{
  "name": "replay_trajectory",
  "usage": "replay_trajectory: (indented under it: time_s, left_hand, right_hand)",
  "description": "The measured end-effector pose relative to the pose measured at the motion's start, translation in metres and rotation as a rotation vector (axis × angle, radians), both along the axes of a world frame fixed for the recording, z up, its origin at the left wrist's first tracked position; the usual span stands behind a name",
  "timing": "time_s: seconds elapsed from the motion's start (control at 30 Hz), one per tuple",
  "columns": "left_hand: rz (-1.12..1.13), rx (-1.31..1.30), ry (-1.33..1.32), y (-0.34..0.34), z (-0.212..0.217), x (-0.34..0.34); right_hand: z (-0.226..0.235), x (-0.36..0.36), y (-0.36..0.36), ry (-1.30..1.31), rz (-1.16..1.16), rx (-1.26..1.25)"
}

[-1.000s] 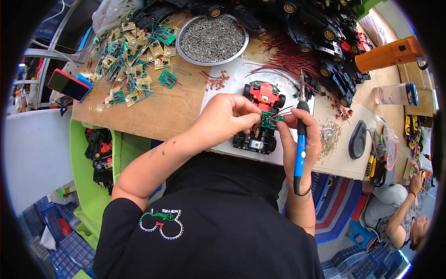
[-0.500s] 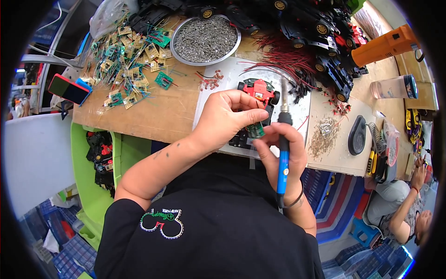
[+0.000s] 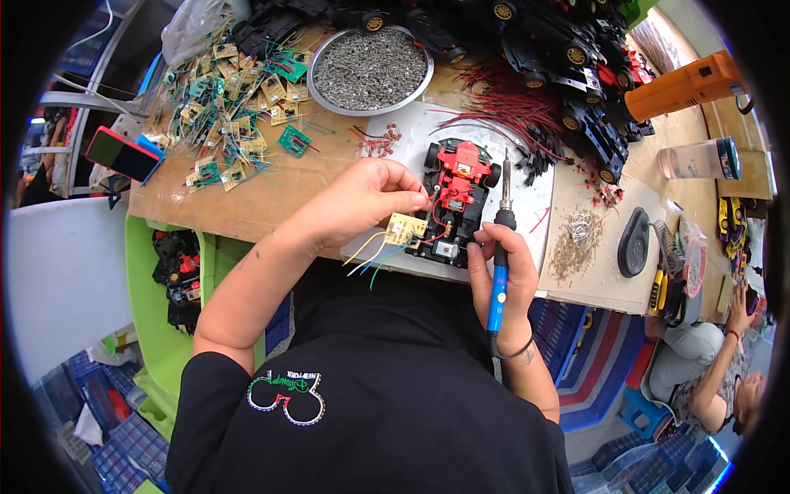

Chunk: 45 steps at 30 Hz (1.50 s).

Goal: The person solders electrical components and wires to a circuit board using a soldering iron to assemble a small toy car.

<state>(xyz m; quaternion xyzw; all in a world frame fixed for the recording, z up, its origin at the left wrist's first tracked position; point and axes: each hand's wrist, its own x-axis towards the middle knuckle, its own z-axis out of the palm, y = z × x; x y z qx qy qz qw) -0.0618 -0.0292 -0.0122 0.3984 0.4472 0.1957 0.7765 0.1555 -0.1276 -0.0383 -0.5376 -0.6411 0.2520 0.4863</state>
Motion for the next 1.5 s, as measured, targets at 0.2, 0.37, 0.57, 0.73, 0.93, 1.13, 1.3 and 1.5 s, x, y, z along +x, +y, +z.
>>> replay_trajectory:
  time_s: [0.2, 0.37, 0.57, 0.73, 0.93, 1.13, 1.3, 1.5]
  left_hand:
    - [-0.053, 0.139, -0.113, -0.010, 0.009, 0.020]
    - [-0.078, 0.274, -0.047, -0.024, 0.009, 0.038]
    - [-0.030, 0.552, 0.287, -0.023, 0.012, 0.033]
    - [0.056, 0.423, 0.276, -0.022, 0.001, 0.037]
    - [0.043, 0.420, 0.327, -0.022, 0.002, 0.041]
    - [0.047, 0.385, 0.322, -0.022, 0.001, 0.043]
    - [0.045, 0.377, 0.309, -0.022, 0.003, 0.042]
    - [0.052, 0.387, 0.321, -0.022, -0.001, 0.042]
  right_hand:
    - [-0.001, 0.007, 0.010, -0.088, -0.014, 0.080]
    - [0.010, 0.008, 0.032, -0.202, 0.068, 0.275]
    - [0.005, 0.013, 0.025, -0.245, 0.019, 0.130]
    - [0.019, 0.015, 0.020, -0.206, 0.015, 0.111]
    - [0.046, 0.031, -0.001, -0.196, 0.033, 0.094]
    - [0.050, 0.030, -0.018, -0.113, -0.106, -0.061]
    - [0.048, 0.027, -0.017, -0.112, -0.120, -0.087]
    - [0.047, 0.023, -0.014, -0.113, -0.123, -0.082]
